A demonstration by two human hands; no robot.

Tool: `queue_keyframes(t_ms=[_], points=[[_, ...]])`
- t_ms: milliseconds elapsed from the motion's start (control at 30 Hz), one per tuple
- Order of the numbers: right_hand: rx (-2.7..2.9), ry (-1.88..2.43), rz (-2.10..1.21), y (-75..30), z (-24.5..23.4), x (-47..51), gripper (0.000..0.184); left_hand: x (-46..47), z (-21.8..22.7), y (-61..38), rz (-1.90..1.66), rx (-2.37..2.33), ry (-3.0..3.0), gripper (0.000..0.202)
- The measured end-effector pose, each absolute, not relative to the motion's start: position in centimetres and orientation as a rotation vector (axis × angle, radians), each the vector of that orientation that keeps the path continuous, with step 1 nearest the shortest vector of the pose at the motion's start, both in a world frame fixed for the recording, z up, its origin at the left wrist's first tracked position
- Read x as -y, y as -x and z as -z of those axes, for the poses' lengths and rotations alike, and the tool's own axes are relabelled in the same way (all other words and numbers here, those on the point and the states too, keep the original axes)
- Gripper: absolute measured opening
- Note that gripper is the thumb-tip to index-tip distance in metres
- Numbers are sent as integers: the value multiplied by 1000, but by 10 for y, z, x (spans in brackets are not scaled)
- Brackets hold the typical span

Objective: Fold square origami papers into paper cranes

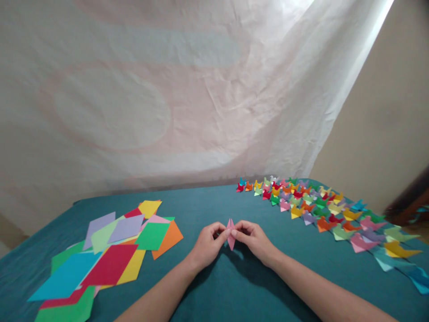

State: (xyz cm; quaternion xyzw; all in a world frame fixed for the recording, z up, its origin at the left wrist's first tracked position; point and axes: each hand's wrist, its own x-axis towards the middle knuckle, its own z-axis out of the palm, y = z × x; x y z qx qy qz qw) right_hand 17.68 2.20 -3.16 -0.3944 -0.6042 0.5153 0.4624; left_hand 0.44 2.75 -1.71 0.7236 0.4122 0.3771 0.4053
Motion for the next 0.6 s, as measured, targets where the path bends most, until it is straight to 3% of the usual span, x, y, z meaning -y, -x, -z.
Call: queue_keyframes(t_ms=[600], points=[[1446,948,-1271,-177,33,-23,22,-22,17,-9,-919,-1101,-1894,18]])
